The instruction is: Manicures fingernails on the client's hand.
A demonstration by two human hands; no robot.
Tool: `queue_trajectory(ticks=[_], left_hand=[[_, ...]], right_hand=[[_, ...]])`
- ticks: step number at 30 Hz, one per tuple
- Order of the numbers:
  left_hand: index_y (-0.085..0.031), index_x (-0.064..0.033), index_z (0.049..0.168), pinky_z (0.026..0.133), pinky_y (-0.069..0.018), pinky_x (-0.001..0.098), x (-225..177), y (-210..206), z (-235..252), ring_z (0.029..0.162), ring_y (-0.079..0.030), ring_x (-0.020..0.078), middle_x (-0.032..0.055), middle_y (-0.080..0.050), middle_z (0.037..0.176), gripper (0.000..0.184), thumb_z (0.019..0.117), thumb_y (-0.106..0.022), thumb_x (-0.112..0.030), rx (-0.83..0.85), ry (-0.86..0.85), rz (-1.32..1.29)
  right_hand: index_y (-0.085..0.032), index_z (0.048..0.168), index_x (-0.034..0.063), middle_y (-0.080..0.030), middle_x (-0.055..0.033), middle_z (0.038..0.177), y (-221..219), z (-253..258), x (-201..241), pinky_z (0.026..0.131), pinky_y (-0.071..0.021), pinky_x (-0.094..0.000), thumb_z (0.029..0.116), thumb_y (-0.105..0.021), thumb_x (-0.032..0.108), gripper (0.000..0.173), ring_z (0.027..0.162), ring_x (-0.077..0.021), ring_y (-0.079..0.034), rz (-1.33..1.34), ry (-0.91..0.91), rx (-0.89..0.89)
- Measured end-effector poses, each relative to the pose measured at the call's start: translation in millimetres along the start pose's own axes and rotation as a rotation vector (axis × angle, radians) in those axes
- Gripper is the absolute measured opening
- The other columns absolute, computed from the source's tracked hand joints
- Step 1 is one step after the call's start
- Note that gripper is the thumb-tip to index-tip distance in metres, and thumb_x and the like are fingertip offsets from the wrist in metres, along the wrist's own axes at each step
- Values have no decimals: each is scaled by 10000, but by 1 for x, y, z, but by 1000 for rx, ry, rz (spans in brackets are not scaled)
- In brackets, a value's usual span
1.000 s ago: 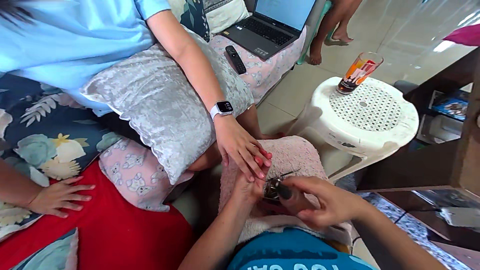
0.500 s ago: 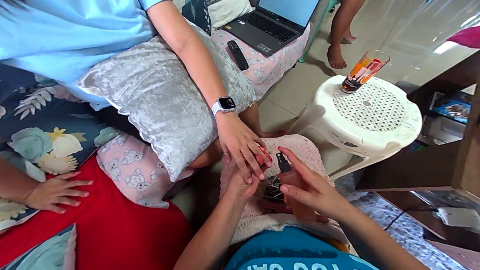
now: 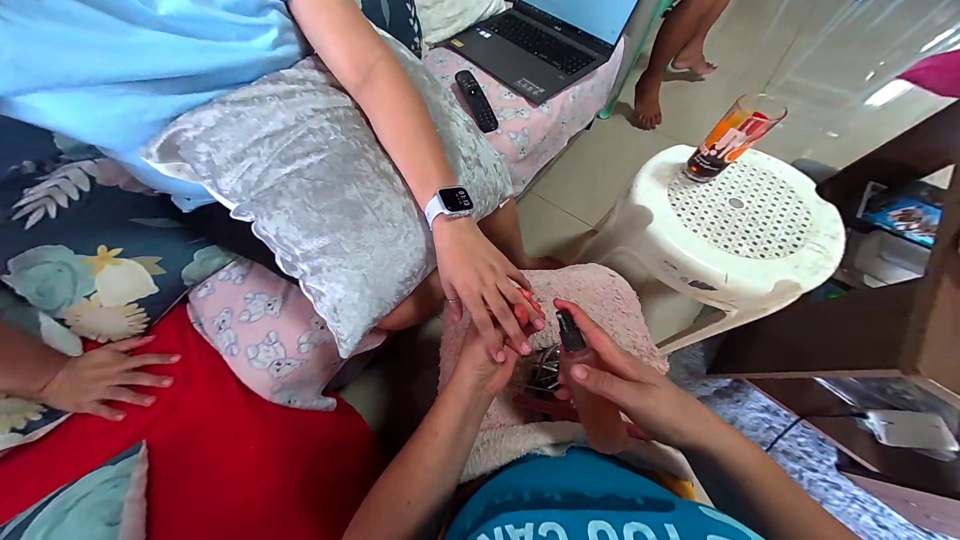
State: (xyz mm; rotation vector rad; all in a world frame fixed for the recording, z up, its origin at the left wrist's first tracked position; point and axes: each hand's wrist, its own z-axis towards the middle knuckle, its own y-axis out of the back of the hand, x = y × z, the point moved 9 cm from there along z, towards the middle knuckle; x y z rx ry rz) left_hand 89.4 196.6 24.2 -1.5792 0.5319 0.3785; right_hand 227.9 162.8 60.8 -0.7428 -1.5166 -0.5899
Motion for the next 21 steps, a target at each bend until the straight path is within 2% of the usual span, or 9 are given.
queue_trajectory(ticks=[2,5,7,9,11,12,14,17,21], left_hand=[[-663,-8,1024,858,-609,354,0,1,-1,880,-736,215,127,-732,936,123,916,-619,32,-31,-6,28],[-610,27,1106,888,-606,371,-2,8,-8,941,-735,239,155,-725,1035,229,963,-451,110,-143,19,63],[-560,56,1187,867,-600,372,-4,17,-17,963,-724,270,200,-700,1111,299,998,-332,93,-271,46,86],[-531,54,1225,839,-603,381,-8,25,-27,940,-723,290,223,-696,1094,334,1088,-250,-63,-412,43,107],[-506,50,1291,876,-594,409,-14,29,-35,967,-711,304,228,-683,1098,487,1140,-196,-294,-419,23,124],[-496,47,1307,904,-588,421,-17,28,-39,996,-705,308,226,-676,1116,513,1137,-194,-331,-392,17,150],[-522,51,1269,955,-574,431,-24,21,-43,1047,-697,297,216,-678,1139,380,1128,-301,-224,-326,9,254],[-658,19,1099,860,-575,325,-33,9,-41,928,-687,177,121,-707,1052,181,1045,-525,-91,-273,-17,475],[-678,29,1042,794,-600,309,-32,-3,-32,795,-694,156,102,-714,918,105,999,-592,-15,-235,20,482]], right_hand=[[-148,1652,177,-596,-90,1260,-3,0,0,802,-640,-376,1031,-578,344,773,933,-164,-696,2,17,14],[-238,1629,212,-644,-64,1107,2,0,-5,592,-617,-315,979,-665,343,789,701,-137,-667,8,-14,-76],[-276,1616,220,-641,-61,1057,8,0,-10,560,-599,-305,957,-682,366,788,663,-134,-644,-14,-26,-135],[-234,1638,218,-626,-65,1100,12,-1,-13,611,-594,-309,966,-637,398,804,725,-137,-640,-40,-23,-134],[-195,1652,224,-623,-55,1102,11,-2,-14,644,-579,-316,961,-572,405,808,783,-140,-634,-50,-28,-113],[-195,1653,223,-623,-57,1094,9,-3,-13,640,-585,-323,971,-559,381,789,792,-147,-640,-50,-24,-100],[-187,1648,195,-603,-78,1212,-2,-4,-7,702,-635,-354,1006,-557,300,749,901,-165,-683,-46,5,-51],[-196,1638,125,-490,-83,1489,-18,-3,3,817,-646,-341,1022,-579,235,734,1066,-129,-678,-143,106,3],[-337,1579,53,-613,-100,1305,-25,-1,15,691,-571,-216,960,-601,186,686,827,-33,-632,-368,221,-97]])
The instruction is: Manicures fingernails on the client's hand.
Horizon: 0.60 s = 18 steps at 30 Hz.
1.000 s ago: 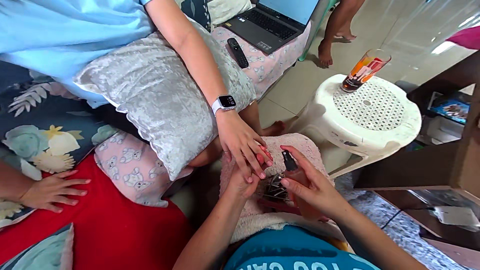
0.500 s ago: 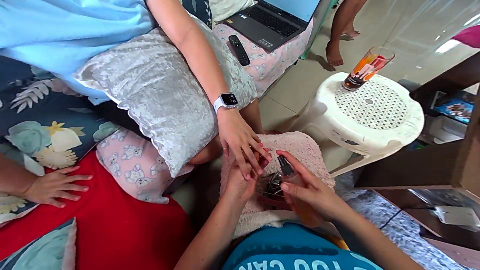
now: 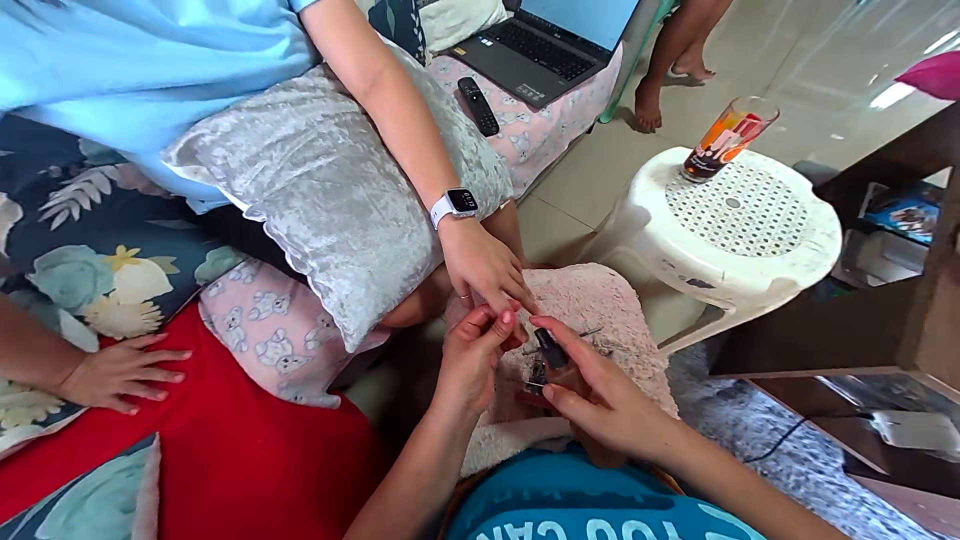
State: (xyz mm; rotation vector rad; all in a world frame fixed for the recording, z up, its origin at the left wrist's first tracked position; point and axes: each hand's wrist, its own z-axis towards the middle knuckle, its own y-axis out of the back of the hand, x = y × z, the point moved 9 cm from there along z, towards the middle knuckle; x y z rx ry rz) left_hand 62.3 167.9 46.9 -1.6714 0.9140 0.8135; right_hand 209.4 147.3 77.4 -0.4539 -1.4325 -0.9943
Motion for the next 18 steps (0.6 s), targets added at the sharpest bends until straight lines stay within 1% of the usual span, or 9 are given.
queue_trajectory(ticks=[3,5,7,11,14,15,16,17,18], left_hand=[[-675,35,1053,815,-610,322,0,-7,1,812,-713,168,108,-723,927,106,990,-590,25,-3,39,-30],[-672,34,1053,819,-610,324,1,-9,2,816,-715,169,106,-723,923,114,993,-576,38,-1,38,-40],[-669,34,1060,826,-608,322,2,-10,3,829,-715,172,109,-723,930,121,996,-566,42,4,37,-41],[-666,35,1080,849,-605,326,2,-11,4,860,-716,171,106,-723,958,131,996,-566,43,4,44,-30],[-658,33,1073,859,-603,331,2,-13,3,864,-715,172,104,-721,957,124,1001,-559,42,10,40,-24],[-657,33,1068,858,-602,336,1,-13,3,859,-715,176,108,-721,943,121,1001,-556,44,13,36,-27],[-652,33,1068,860,-600,340,1,-13,3,856,-714,181,112,-719,933,122,1004,-549,43,18,34,-29],[-649,33,1071,858,-600,340,1,-13,2,852,-714,182,114,-718,928,124,1009,-542,40,21,35,-26],[-650,35,1076,845,-603,332,1,-13,2,842,-713,175,110,-716,924,127,1012,-540,36,16,40,-19]], right_hand=[[-459,1496,39,-624,-110,1325,5,2,6,808,-567,-231,934,-631,197,610,947,-64,-641,-192,48,-107],[-488,1468,44,-622,-109,1330,6,3,8,830,-564,-236,928,-633,193,579,969,-79,-642,-265,55,-137],[-494,1449,36,-624,-110,1327,6,4,8,798,-573,-231,931,-625,183,555,934,-76,-652,-301,67,-149],[-488,1429,25,-639,-115,1256,6,3,9,720,-565,-224,943,-614,178,525,826,-65,-635,-290,71,-149],[-498,1393,27,-643,-108,1210,8,4,9,701,-557,-215,950,-615,187,485,805,-55,-623,-295,78,-168],[-500,1386,23,-649,-101,1170,10,5,10,688,-553,-213,950,-618,191,483,791,-53,-617,-288,83,-181],[-500,1380,14,-652,-89,1101,12,7,11,663,-547,-212,947,-623,195,485,763,-50,-607,-254,93,-197],[-491,1379,9,-649,-70,1026,15,10,14,628,-546,-211,952,-628,201,488,728,-47,-604,-175,102,-209],[-462,1402,26,-655,-60,993,17,15,17,602,-560,-227,965,-626,209,502,702,-57,-620,-51,104,-204]])
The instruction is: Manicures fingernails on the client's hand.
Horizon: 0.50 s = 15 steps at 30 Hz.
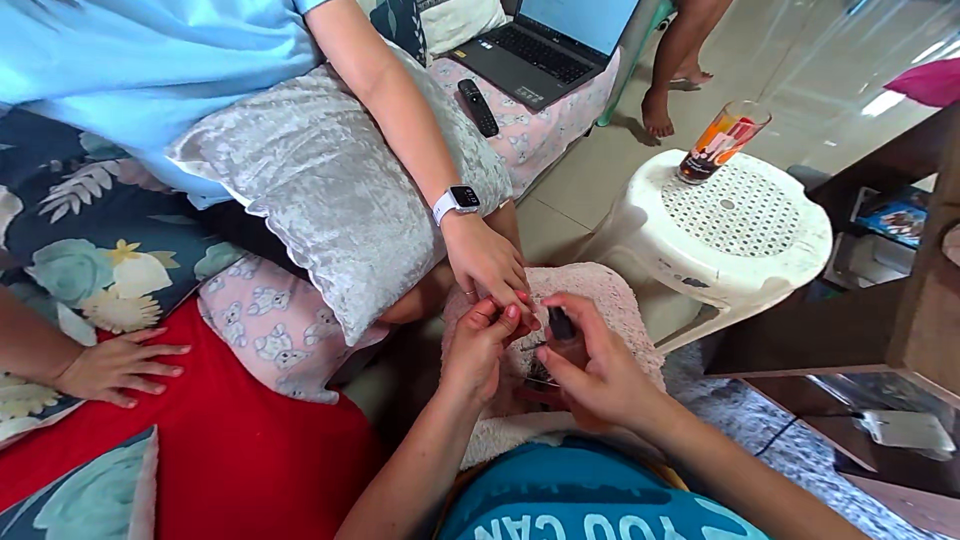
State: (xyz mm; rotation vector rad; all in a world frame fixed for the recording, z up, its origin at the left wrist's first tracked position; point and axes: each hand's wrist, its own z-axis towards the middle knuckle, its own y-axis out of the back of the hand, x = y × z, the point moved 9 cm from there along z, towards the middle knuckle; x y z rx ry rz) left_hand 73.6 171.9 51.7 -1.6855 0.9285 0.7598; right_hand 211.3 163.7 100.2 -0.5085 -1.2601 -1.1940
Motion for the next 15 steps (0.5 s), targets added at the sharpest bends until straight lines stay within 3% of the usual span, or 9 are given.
queue_trajectory(ticks=[2,4,8,11,12,14,15], left_hand=[[-647,15,1097,791,-610,294,0,0,-1,800,-706,138,79,-708,913,135,1019,-537,24,-13,30,29],[-641,-15,1104,730,-607,271,3,0,-4,753,-698,117,56,-707,883,144,1024,-525,13,-21,58,49],[-650,-11,1112,761,-621,313,2,5,-6,782,-710,151,81,-706,926,128,1021,-559,-12,-40,53,32],[-654,-28,1067,752,-605,289,-1,11,-6,766,-690,117,46,-699,884,138,1016,-536,21,-23,5,49],[-660,-46,1038,720,-589,264,-2,12,-6,740,-673,91,26,-698,852,144,1006,-536,19,-6,-12,64],[-677,-51,1050,683,-551,242,-2,12,-4,715,-638,81,33,-688,837,150,986,-542,-34,48,-17,81],[-677,-21,1093,756,-587,283,-4,9,-3,775,-685,125,78,-716,891,153,1020,-546,-46,79,-1,65]], right_hand=[[-367,1475,158,-652,-53,928,-5,17,6,556,-597,-284,1005,-601,216,528,636,-116,-649,365,-69,61],[-323,1472,263,-625,-54,837,-12,41,9,518,-587,-322,998,-563,208,534,566,-156,-632,611,-146,86],[-285,1520,255,-591,-62,857,2,78,17,480,-574,-331,1014,-518,162,565,540,-166,-605,563,-104,-119],[-266,1529,207,-614,-76,928,-10,66,28,474,-575,-335,984,-570,155,626,570,-163,-615,435,103,-36],[-303,1502,148,-636,-77,938,-21,53,29,527,-591,-321,961,-603,161,619,625,-146,-641,356,199,62],[-445,1443,56,-660,-110,1098,-47,18,24,772,-605,-330,997,-618,238,511,886,-152,-671,85,396,321],[-509,1436,86,-670,-121,1138,-60,0,18,797,-608,-361,1023,-592,261,456,937,-187,-688,-110,486,431]])
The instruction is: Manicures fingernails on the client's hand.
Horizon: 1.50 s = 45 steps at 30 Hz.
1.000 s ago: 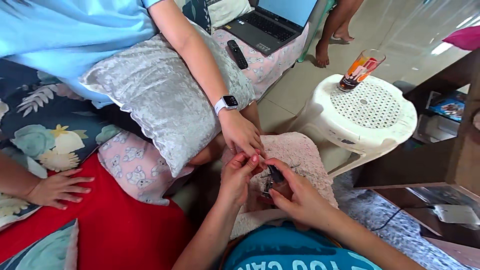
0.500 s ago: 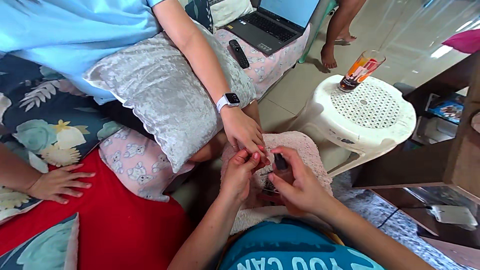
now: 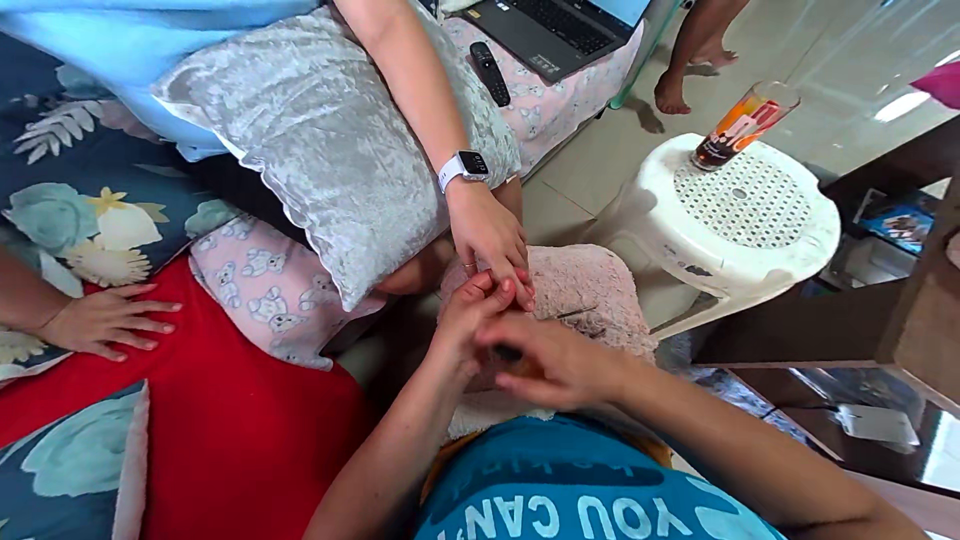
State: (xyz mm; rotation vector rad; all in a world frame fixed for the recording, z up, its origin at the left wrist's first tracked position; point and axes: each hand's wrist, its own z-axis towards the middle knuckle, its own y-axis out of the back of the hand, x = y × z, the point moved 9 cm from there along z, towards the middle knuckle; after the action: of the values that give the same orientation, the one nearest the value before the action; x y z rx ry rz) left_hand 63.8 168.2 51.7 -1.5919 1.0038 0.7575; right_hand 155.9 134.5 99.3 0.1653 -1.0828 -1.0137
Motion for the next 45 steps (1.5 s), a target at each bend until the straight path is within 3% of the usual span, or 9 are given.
queue_trajectory(ticks=[3,8,14,19,29,36,39,42,45], left_hand=[[-661,7,1109,829,-601,329,0,-1,2,831,-712,178,120,-720,952,148,1034,-539,-29,-5,44,-19],[-624,-26,1159,818,-598,294,6,7,2,829,-685,138,69,-683,969,275,914,-651,96,-19,50,13],[-639,-19,1185,811,-596,278,2,12,-3,856,-692,138,77,-701,981,344,872,-693,112,-26,16,103],[-645,-28,1226,840,-590,285,3,11,-4,878,-691,140,76,-702,997,378,879,-680,118,4,6,100],[-610,3,1311,921,-578,308,3,9,-6,977,-698,166,103,-707,1086,420,907,-652,109,71,23,55],[-536,-9,1268,940,-571,354,9,12,-3,975,-702,202,135,-696,1078,256,1058,-430,-110,85,51,-149],[-588,-25,1085,841,-590,312,16,15,0,859,-697,165,103,-697,957,100,1030,-507,-45,-9,96,-179],[-609,-24,1037,791,-598,293,20,14,2,800,-687,144,86,-686,915,80,999,-559,23,-53,141,-192],[-625,-13,1037,797,-603,299,19,11,3,799,-695,149,85,-696,915,93,1002,-552,32,-54,145,-171]], right_hand=[[-432,1554,203,-635,-132,985,-40,-27,-1,573,-549,-430,1038,-552,271,535,740,-283,-659,-378,38,258],[-403,1576,272,-656,-169,1240,-49,-40,1,624,-586,-433,1061,-531,206,535,902,-320,-710,-494,-56,305],[-659,1175,14,-706,-188,1048,-13,-49,-21,721,-616,-495,912,-634,-24,267,923,-352,-731,-588,-264,206],[-718,1009,7,-688,-149,1073,-6,-48,-52,674,-589,-478,887,-594,-112,211,996,-352,-677,-687,-339,363],[-634,1112,-102,-621,-253,1242,-22,-36,-70,813,-563,-549,995,-430,-101,235,1117,-433,-640,-629,-509,797],[-629,1191,-31,-653,-241,1081,32,-42,-59,777,-562,-568,969,-538,-7,241,955,-420,-683,-555,-655,578],[-706,1245,54,-685,-149,978,50,-51,-59,717,-573,-424,908,-616,43,349,800,-251,-669,-254,-555,320],[-718,1278,128,-661,-28,921,58,-52,-55,662,-491,-176,981,-632,172,312,752,-30,-580,55,-503,154],[-756,1152,88,-676,20,896,65,-43,-50,580,-518,-125,1023,-638,224,222,662,22,-596,256,-513,-19]])
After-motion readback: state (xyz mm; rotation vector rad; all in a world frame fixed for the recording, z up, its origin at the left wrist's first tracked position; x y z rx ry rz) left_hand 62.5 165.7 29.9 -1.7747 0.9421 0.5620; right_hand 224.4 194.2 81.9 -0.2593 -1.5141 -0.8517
